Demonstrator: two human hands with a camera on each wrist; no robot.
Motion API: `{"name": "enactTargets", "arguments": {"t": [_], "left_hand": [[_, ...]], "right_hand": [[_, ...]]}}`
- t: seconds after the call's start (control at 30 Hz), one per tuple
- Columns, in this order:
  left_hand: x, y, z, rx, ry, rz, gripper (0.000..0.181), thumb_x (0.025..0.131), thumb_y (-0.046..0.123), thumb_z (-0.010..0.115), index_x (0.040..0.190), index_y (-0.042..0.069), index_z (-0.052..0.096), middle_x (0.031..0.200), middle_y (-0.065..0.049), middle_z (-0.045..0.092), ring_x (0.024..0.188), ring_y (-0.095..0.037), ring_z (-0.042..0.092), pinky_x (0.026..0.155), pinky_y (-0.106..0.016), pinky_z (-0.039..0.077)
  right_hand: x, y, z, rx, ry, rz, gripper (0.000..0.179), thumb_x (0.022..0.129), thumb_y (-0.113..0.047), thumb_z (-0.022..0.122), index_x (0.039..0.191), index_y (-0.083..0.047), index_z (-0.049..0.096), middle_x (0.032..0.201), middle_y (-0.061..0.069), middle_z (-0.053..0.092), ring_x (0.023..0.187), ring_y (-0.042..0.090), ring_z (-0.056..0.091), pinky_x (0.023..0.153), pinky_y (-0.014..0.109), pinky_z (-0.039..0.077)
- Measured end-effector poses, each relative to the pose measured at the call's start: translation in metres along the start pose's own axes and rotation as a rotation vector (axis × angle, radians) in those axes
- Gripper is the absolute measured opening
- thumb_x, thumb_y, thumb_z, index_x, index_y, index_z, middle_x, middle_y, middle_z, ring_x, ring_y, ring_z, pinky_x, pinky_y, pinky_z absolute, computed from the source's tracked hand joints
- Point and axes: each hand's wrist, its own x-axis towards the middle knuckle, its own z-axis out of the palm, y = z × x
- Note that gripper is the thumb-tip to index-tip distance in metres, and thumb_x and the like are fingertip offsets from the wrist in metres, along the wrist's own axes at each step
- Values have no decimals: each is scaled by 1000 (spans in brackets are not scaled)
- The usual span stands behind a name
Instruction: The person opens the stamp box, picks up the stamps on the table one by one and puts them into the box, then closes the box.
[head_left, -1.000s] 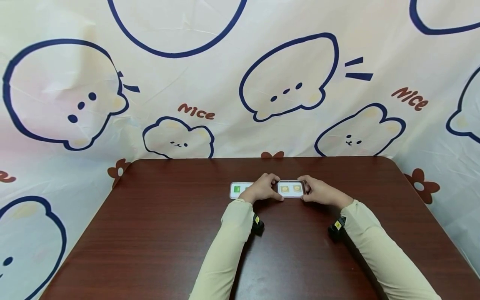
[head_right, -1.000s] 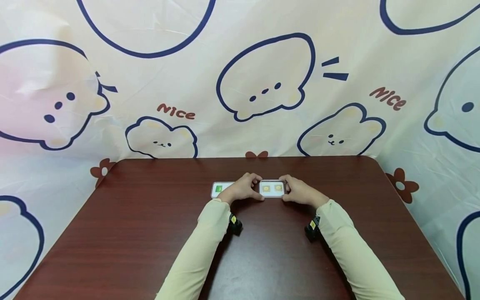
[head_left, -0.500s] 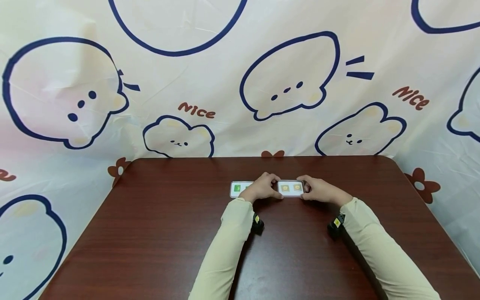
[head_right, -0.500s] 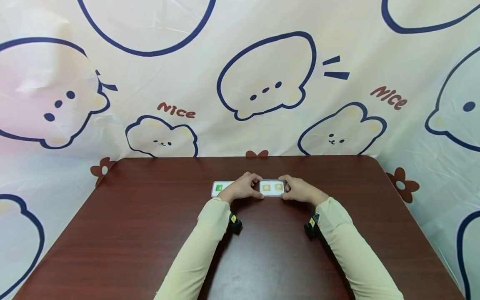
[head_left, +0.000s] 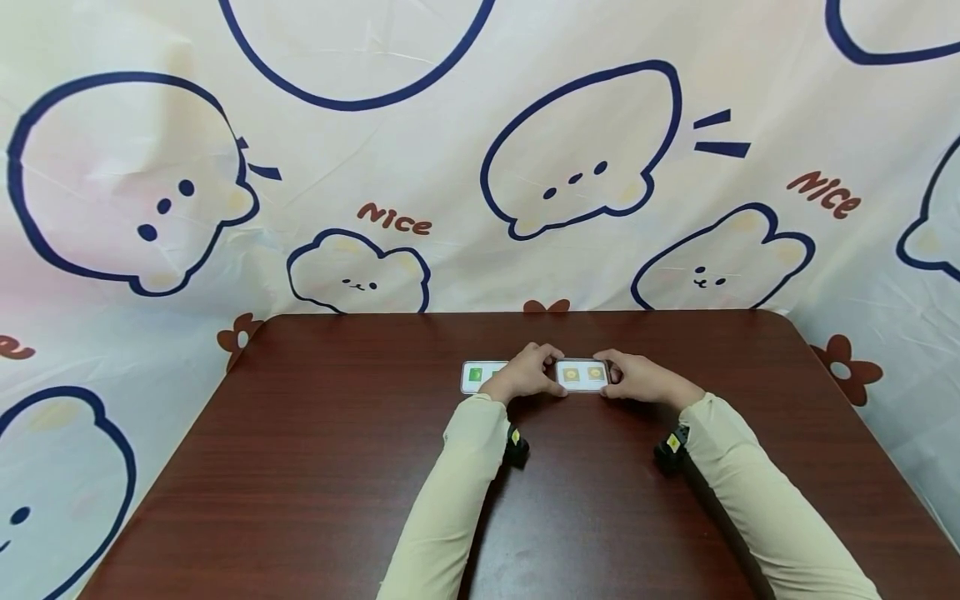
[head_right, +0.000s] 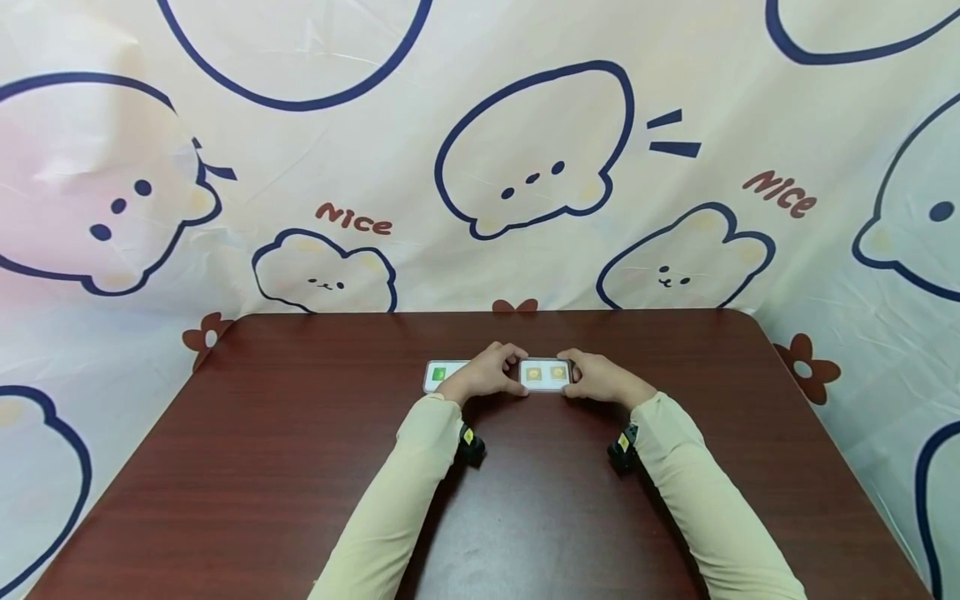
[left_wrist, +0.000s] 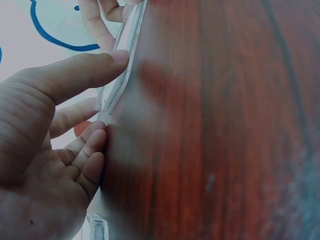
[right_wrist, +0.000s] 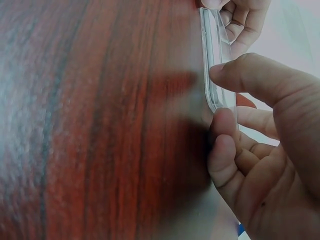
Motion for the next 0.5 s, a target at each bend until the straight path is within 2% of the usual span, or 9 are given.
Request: {"name": "enactTargets", "arguments": {"t": [0.33,0.5], "left_hand": [[1,2,0,13,-9,-22,61,80,27,80,133,14,54,125,-7,47,105,-18,49,94,-31,44],[0,2,0,12,-7,-28,60,80,27,80,133,14,54,125,-7,46,104,-18,49,93,-31,44]], "right_hand": [[-1,-2,0,-8,5,-29,61,88,-19,67,139,3,43,92,9,52,84,18,48,72,29,39],[0,-1,1,6,5,-15,63,87,-20,68,140,3,42,90,9,50,83,19,46,71,29,38]]}}
